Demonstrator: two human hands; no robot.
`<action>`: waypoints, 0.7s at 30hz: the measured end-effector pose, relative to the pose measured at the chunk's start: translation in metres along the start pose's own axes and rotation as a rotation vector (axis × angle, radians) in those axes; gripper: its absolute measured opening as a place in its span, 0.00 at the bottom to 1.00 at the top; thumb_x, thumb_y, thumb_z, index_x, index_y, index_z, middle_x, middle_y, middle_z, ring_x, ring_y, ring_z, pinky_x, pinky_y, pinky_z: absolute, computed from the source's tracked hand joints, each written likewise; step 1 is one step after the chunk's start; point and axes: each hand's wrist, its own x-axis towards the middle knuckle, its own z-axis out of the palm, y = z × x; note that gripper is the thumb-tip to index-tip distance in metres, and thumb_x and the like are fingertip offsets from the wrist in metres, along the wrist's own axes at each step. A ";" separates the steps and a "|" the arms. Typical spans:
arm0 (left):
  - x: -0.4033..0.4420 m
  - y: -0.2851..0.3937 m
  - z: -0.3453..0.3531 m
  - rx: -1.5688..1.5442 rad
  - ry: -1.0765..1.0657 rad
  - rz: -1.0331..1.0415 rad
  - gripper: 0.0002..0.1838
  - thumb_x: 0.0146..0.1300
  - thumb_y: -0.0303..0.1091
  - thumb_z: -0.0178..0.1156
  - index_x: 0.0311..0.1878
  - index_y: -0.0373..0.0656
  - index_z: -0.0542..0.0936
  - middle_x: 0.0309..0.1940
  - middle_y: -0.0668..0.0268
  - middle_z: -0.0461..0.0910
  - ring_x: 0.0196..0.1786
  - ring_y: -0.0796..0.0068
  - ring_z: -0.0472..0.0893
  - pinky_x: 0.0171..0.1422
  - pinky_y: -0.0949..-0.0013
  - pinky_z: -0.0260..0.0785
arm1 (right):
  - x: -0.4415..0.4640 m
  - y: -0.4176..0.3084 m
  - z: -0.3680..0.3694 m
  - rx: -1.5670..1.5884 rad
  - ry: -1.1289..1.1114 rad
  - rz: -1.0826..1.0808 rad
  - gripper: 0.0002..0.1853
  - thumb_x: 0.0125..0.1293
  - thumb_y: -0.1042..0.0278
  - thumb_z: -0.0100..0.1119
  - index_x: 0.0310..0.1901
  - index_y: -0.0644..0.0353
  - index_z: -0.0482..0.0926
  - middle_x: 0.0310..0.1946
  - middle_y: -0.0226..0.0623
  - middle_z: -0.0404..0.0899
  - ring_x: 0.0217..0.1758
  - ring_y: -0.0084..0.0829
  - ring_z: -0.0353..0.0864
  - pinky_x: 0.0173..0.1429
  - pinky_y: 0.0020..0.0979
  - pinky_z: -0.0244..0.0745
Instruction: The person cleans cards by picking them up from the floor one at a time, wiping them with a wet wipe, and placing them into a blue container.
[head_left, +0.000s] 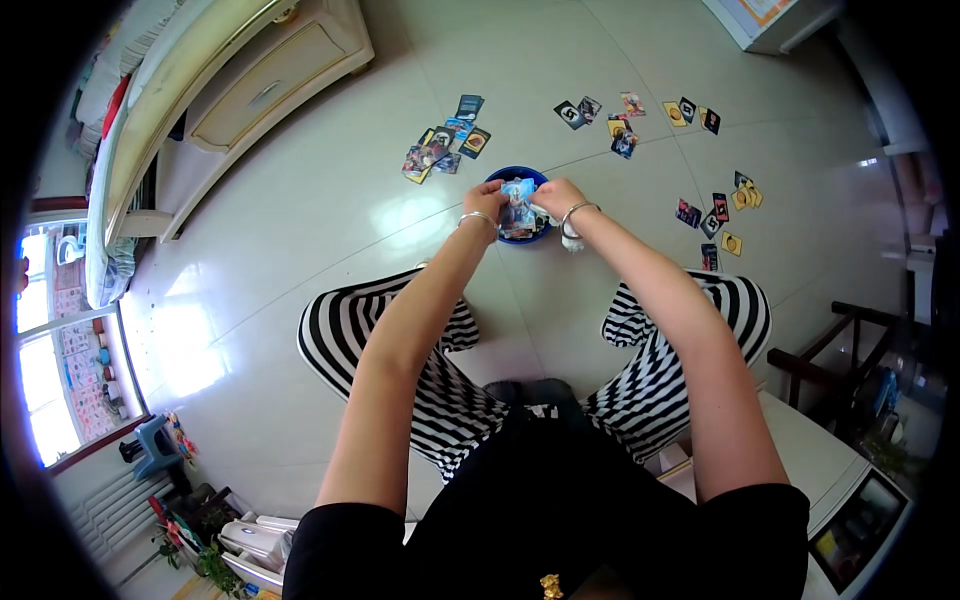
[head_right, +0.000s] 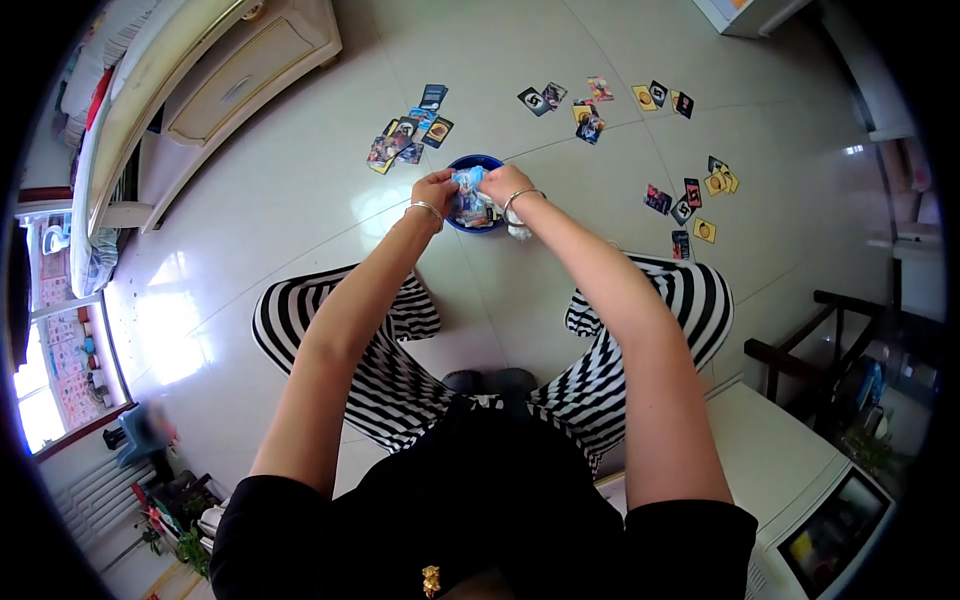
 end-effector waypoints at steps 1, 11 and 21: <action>0.002 -0.004 -0.002 -0.003 0.004 -0.008 0.17 0.55 0.15 0.53 0.50 0.31 0.72 0.36 0.59 0.77 0.33 0.71 0.78 0.37 0.71 0.73 | 0.006 0.006 0.006 -0.026 0.014 0.025 0.15 0.53 0.57 0.59 0.29 0.63 0.81 0.19 0.30 0.76 0.23 0.20 0.70 0.30 0.26 0.66; 0.023 -0.040 -0.031 0.099 0.215 -0.160 0.21 0.51 0.19 0.59 0.51 0.36 0.74 0.40 0.63 0.78 0.36 0.74 0.76 0.35 0.73 0.69 | 0.021 0.046 0.034 -0.135 0.116 0.192 0.15 0.52 0.57 0.58 0.33 0.61 0.82 0.29 0.42 0.82 0.33 0.33 0.81 0.40 0.31 0.72; 0.004 -0.011 -0.033 -0.032 0.175 -0.161 0.21 0.55 0.19 0.56 0.54 0.37 0.70 0.44 0.60 0.77 0.41 0.72 0.79 0.41 0.71 0.74 | 0.022 0.005 0.044 -0.030 0.099 0.075 0.15 0.51 0.58 0.57 0.36 0.58 0.82 0.34 0.42 0.81 0.38 0.38 0.81 0.44 0.33 0.73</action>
